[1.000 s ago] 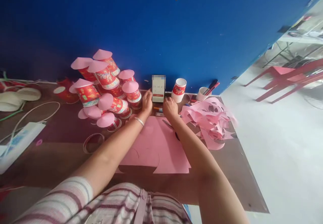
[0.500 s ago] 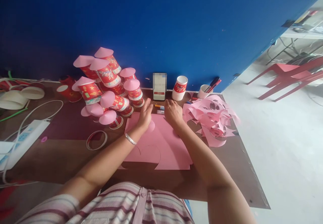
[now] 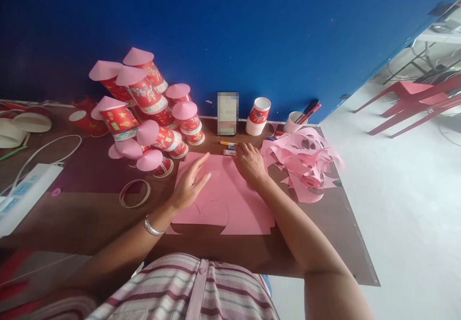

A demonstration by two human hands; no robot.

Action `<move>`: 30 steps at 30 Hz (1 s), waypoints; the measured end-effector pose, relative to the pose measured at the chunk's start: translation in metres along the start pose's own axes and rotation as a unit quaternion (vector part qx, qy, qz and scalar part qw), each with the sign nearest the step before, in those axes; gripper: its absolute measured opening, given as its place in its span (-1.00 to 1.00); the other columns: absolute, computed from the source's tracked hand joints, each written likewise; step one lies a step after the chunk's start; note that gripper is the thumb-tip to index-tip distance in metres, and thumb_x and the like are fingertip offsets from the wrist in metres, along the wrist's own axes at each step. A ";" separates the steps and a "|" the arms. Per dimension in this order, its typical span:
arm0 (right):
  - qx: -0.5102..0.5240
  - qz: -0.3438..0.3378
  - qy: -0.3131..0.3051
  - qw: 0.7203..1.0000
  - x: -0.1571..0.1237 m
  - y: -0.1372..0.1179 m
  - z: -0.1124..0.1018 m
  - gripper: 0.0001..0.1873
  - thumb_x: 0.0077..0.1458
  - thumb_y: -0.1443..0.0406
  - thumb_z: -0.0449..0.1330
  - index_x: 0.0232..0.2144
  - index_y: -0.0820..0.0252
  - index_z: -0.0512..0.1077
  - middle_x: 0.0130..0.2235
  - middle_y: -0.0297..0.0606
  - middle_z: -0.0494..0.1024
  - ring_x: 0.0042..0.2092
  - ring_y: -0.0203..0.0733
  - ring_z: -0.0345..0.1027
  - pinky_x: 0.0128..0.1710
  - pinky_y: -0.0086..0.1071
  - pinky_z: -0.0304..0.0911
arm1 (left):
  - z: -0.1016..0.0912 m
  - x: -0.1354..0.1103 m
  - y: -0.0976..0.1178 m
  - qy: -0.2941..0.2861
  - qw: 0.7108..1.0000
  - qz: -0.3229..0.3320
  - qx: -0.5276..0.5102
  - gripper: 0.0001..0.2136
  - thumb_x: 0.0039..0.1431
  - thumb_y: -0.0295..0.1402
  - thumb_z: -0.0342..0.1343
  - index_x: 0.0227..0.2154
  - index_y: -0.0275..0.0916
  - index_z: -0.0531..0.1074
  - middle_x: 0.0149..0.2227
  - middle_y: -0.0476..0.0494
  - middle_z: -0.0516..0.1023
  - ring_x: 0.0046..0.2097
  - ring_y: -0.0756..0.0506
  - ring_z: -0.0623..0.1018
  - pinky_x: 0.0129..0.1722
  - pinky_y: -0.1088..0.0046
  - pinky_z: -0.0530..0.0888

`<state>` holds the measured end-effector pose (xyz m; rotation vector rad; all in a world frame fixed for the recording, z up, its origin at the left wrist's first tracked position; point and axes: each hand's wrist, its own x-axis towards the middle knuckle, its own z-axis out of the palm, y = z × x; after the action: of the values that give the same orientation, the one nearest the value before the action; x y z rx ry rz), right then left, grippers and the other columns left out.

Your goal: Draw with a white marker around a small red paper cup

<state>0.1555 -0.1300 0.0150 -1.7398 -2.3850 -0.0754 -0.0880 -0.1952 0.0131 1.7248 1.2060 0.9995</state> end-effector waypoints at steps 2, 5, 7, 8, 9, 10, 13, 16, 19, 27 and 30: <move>-0.005 -0.002 0.005 1.000 -0.002 0.002 0.003 -0.60 0.42 0.27 0.14 0.23 0.21 0.47 0.23 0.01 0.57 0.18 0.11 0.40 0.14 -0.16 0.36 | -0.002 -0.003 0.000 0.007 1.000 0.017 0.015 -0.47 0.46 -0.17 0.13 0.41 -0.14 0.28 0.45 -0.33 0.39 0.48 -0.26 0.40 0.50 -0.04 0.35; -0.009 -0.004 0.013 1.000 -0.003 0.005 0.007 -0.59 0.41 0.28 0.14 0.23 0.23 0.47 0.22 0.02 0.57 0.18 0.13 0.39 0.14 -0.15 0.36 | -0.004 -0.004 -0.002 0.030 0.999 0.035 0.021 -0.54 0.43 -0.20 0.16 0.32 -0.16 0.37 0.34 -0.33 0.52 0.37 -0.23 0.53 0.41 0.02 0.48; -0.004 -0.007 0.017 1.000 -0.004 0.007 0.009 -0.55 0.40 0.27 0.17 0.27 0.27 0.45 0.24 0.04 0.56 0.22 0.14 0.37 0.17 -0.14 0.36 | -0.004 -0.003 -0.002 0.052 0.997 0.046 0.013 -0.63 0.40 -0.22 0.20 0.20 -0.17 0.43 0.20 -0.30 0.61 0.25 -0.19 0.62 0.30 0.11 0.57; -0.001 -0.007 0.018 1.000 -0.004 0.008 0.010 -0.53 0.39 0.27 0.18 0.28 0.29 0.44 0.26 0.04 0.55 0.24 0.15 0.36 0.19 -0.13 0.36 | -0.003 -0.003 -0.002 0.063 0.997 0.052 0.008 -0.69 0.39 -0.23 0.21 0.12 -0.17 0.46 0.11 -0.26 0.65 0.16 -0.16 0.65 0.23 0.17 0.61; 0.004 -0.006 0.018 1.000 -0.004 0.009 0.011 -0.51 0.39 0.27 0.18 0.29 0.30 0.43 0.28 0.04 0.54 0.26 0.15 0.36 0.21 -0.12 0.36 | -0.003 -0.003 -0.001 0.072 0.996 0.054 0.003 -0.76 0.38 -0.23 0.22 0.03 -0.17 0.49 0.01 -0.22 0.66 0.07 -0.13 0.68 0.16 0.22 0.64; 0.008 -0.005 0.017 1.000 -0.003 0.009 0.012 -0.51 0.40 0.26 0.17 0.29 0.30 0.43 0.28 0.04 0.54 0.27 0.15 0.36 0.22 -0.12 0.35 | -0.003 -0.003 0.000 0.076 0.996 0.053 0.001 -0.82 0.37 -0.23 0.23 -0.07 -0.17 0.49 -0.09 -0.17 0.66 -0.01 -0.11 0.68 0.09 0.27 0.65; 0.017 -0.002 0.021 1.000 -0.004 0.010 0.015 -0.53 0.42 0.26 0.13 0.29 0.27 0.45 0.28 0.03 0.55 0.27 0.14 0.36 0.24 -0.10 0.35 | -0.003 -0.004 0.006 0.064 0.997 0.033 0.012 -0.82 0.35 -0.19 0.24 -0.27 -0.17 0.47 -0.29 -0.08 0.63 -0.21 -0.06 0.64 -0.10 0.38 0.63; 0.023 -0.002 0.033 0.999 -0.005 0.010 0.017 -0.53 0.41 0.26 0.12 0.28 0.25 0.46 0.27 0.03 0.56 0.26 0.14 0.36 0.23 -0.10 0.34 | -0.004 -0.006 0.012 0.045 0.998 0.022 0.034 -0.72 0.36 -0.12 0.20 -0.39 -0.17 0.41 -0.41 -0.04 0.57 -0.33 -0.04 0.57 -0.26 0.43 0.53; 0.027 -0.002 0.041 0.999 -0.007 0.011 0.018 -0.55 0.41 0.27 0.11 0.26 0.24 0.48 0.25 0.01 0.57 0.24 0.13 0.37 0.22 -0.11 0.33 | -0.006 -0.009 0.015 0.022 0.998 0.019 0.055 -0.60 0.45 -0.09 0.06 -0.50 -0.18 0.32 -0.52 0.00 0.44 -0.45 -0.01 0.43 -0.37 0.43 0.39; 0.022 0.010 0.030 0.999 -0.008 0.009 0.017 -0.56 0.40 0.26 0.13 0.25 0.26 0.49 0.23 0.00 0.58 0.22 0.11 0.38 0.22 -0.14 0.32 | -0.005 -0.008 0.016 0.013 0.998 0.038 0.050 -0.57 0.46 -0.13 0.05 -0.54 -0.17 0.23 -0.52 0.02 0.35 -0.44 0.00 0.37 -0.34 0.42 0.37; 0.019 0.006 0.039 0.999 -0.008 0.009 0.018 -0.57 0.42 0.27 0.12 0.23 0.26 0.50 0.22 0.00 0.59 0.21 0.10 0.38 0.22 -0.16 0.31 | -0.004 -0.007 0.014 0.035 0.998 0.040 0.024 -0.71 0.44 -0.16 0.08 -0.41 -0.17 0.34 -0.42 -0.01 0.45 -0.35 -0.03 0.48 -0.26 0.42 0.46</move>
<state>0.1642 -0.1323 -0.0046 -1.7016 -2.3059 -0.0935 -0.0880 -0.2043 0.0265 1.8008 1.2227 1.0949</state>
